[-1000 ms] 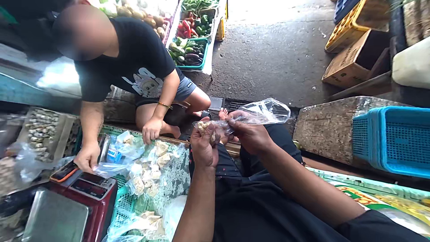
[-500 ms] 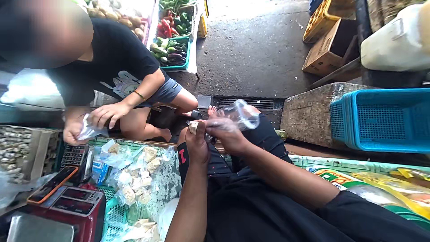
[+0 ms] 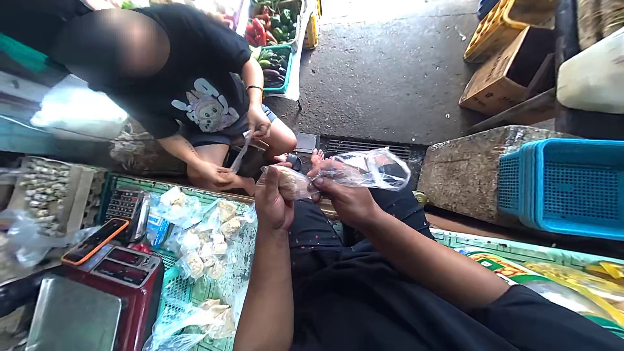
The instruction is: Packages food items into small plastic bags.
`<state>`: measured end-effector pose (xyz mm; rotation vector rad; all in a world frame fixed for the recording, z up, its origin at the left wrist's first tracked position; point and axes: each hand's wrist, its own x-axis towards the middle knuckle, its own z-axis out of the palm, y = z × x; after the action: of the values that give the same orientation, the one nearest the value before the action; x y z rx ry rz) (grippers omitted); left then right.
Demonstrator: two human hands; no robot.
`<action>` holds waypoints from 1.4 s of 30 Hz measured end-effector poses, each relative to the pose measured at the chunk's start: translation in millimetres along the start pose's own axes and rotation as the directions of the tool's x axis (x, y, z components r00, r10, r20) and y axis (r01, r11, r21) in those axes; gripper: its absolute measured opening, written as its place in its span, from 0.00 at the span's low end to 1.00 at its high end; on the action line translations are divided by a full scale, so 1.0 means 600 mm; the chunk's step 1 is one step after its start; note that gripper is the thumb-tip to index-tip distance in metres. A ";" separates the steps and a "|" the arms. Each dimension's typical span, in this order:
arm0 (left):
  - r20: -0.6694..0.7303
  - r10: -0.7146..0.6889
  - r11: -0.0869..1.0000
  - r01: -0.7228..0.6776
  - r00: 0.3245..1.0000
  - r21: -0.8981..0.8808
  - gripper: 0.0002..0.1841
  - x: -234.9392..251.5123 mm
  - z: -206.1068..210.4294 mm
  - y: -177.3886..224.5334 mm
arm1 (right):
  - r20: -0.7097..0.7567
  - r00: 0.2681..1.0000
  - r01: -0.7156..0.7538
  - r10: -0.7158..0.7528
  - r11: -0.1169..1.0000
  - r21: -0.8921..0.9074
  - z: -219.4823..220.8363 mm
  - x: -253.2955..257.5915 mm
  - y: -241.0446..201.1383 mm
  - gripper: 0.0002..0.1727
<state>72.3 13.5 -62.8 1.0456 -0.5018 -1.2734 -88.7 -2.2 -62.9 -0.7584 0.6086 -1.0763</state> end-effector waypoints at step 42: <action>-0.056 -0.004 0.995 0.009 0.998 0.097 0.14 -0.025 -0.002 0.011 | -0.001 0.990 -0.141 0.141 0.984 -0.109 -0.015 0.011 0.006 0.07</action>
<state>72.5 27.5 -54.4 1.1619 -0.5227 -1.2322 -91.4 -9.4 -71.5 -0.8015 0.7090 -0.9154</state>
